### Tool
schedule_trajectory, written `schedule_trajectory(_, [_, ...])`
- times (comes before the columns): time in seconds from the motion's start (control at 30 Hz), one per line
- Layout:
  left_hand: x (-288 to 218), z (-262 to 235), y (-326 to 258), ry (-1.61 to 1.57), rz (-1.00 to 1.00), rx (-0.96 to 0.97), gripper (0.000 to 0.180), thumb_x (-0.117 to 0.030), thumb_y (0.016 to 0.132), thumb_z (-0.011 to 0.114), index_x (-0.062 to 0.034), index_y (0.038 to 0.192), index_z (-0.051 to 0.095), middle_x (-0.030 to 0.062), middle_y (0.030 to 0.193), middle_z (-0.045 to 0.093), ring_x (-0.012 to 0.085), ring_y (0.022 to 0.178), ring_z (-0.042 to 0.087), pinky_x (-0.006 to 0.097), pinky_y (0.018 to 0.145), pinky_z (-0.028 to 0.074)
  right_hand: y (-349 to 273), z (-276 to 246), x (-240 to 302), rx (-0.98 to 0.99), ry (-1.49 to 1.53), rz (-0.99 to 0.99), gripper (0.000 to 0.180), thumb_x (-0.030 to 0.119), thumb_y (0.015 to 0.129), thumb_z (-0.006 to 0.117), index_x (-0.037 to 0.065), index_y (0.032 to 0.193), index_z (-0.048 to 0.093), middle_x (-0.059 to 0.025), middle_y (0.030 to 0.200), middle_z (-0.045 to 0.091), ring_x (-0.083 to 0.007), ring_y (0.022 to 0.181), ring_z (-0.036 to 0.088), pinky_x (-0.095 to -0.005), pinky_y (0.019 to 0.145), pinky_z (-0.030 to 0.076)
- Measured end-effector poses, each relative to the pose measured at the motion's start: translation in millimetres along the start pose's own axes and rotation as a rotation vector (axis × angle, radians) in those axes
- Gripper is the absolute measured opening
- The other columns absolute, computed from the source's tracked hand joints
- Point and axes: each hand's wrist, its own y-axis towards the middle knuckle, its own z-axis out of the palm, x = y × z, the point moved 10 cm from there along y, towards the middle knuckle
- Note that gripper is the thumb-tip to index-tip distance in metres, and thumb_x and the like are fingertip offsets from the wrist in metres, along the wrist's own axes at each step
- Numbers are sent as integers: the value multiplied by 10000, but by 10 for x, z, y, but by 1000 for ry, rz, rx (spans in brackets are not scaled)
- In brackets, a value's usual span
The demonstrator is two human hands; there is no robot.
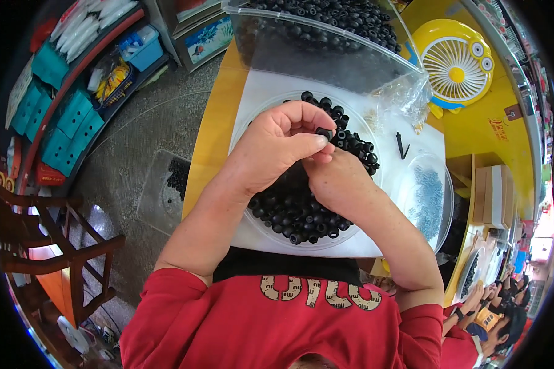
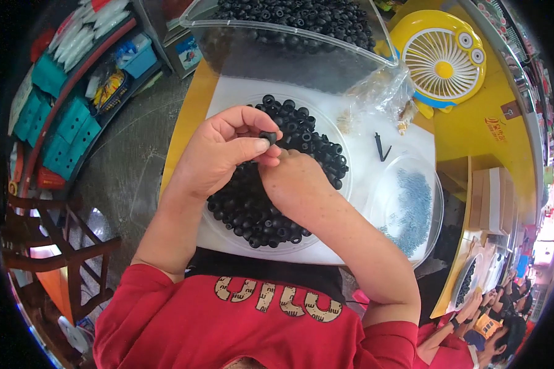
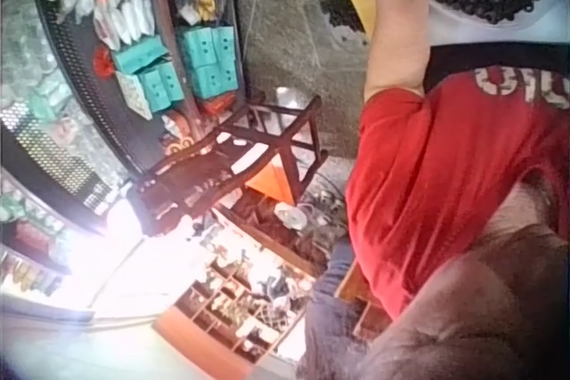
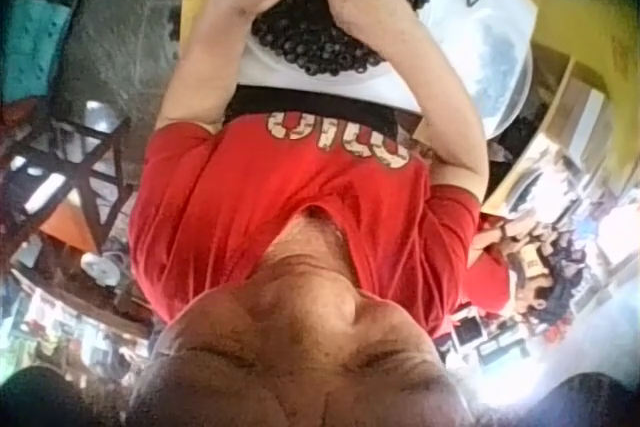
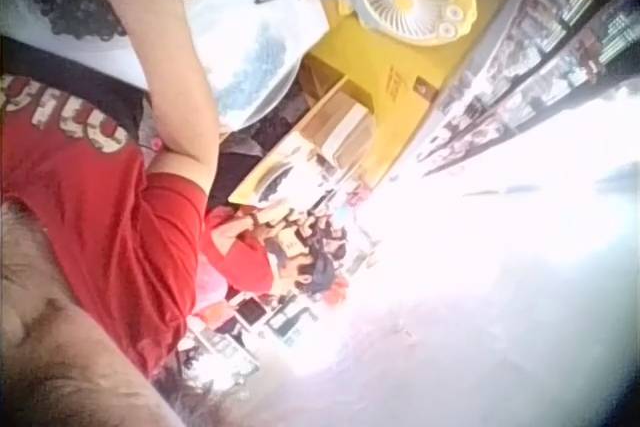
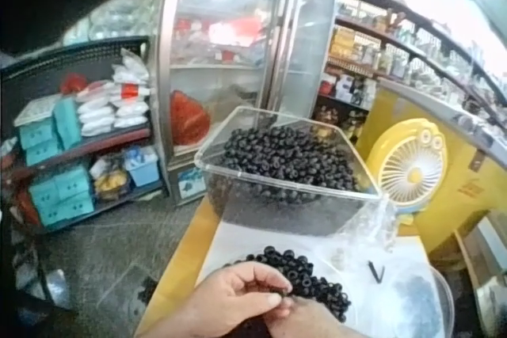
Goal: The person assembles small components by picking black plastic pieces from a tray, picking up small clear pins from a separate dish, and inserting the pins into the black pieces by hand.
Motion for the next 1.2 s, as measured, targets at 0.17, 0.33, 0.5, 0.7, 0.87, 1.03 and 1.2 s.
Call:
schedule_trajectory(0.17, [21, 6, -18, -28, -30, 11, 147, 10, 770, 517, 4, 914, 547, 61, 830, 567, 122, 730, 577, 245, 679, 489, -93, -261, -393, -60, 327, 234, 142, 33, 682, 479, 8, 794, 564, -164, 806, 600, -316, 783, 580, -386, 680, 469])
schedule_trajectory(0.33, [124, 168, -80, 74, -126, 110, 135, -8, 780, 516, -8, 913, 543, 54, 843, 563, 118, 739, 573, 249, 663, 496, -351, -449, -633, -341, 1114, 277, 213, 37, 761, 511, 7, 955, 596, -40, 782, 601, -97, 691, 549, -224, 639, 451])
schedule_trajectory(0.5, [135, 182, -60, 38, -140, 121, 128, -7, 783, 523, -10, 910, 537, 55, 855, 565, 116, 749, 574, 250, 679, 497, -381, -315, -587, -324, 1375, 293, 196, 23, 777, 516, 6, 956, 594, -22, 807, 594, -72, 695, 534, -208, 641, 446])
schedule_trajectory(0.7, [137, 196, -68, 97, -124, 109, 139, 5, 794, 514, -14, 932, 516, 54, 876, 556, 109, 774, 567, 254, 695, 497, -412, -283, -677, -401, 1506, 227, 151, -12, 750, 563, 11, 899, 568, -10, 791, 580, -60, 697, 530, -197, 631, 442])
schedule_trajectory(0.87, [139, 211, -56, 119, -123, 92, 191, 29, 782, 517, -14, 966, 483, 48, 876, 537, 114, 784, 561, 251, 693, 496, -425, -391, -665, -545, 1493, 99, 156, -25, 738, 594, 19, 888, 578, -15, 807, 582, -67, 732, 542, -200, 645, 447])
schedule_trajectory(1.03, [122, 200, -48, 135, -126, 67, 244, 35, 763, 534, -11, 991, 460, 59, 900, 516, 121, 804, 551, 254, 689, 499, -409, -535, -542, -563, 1339, -5, 131, -29, 748, 586, 15, 871, 603, -40, 830, 597, -90, 772, 559, -211, 668, 452])
schedule_trajectory(1.2, [136, 172, -55, 123, -137, 29, 281, 36, 741, 555, -6, 1001, 456, 71, 916, 496, 128, 814, 538, 269, 690, 508, -430, -509, -567, -561, 1298, 42, 127, -34, 757, 565, 21, 850, 631, -55, 852, 605, -107, 790, 563, -220, 686, 451])
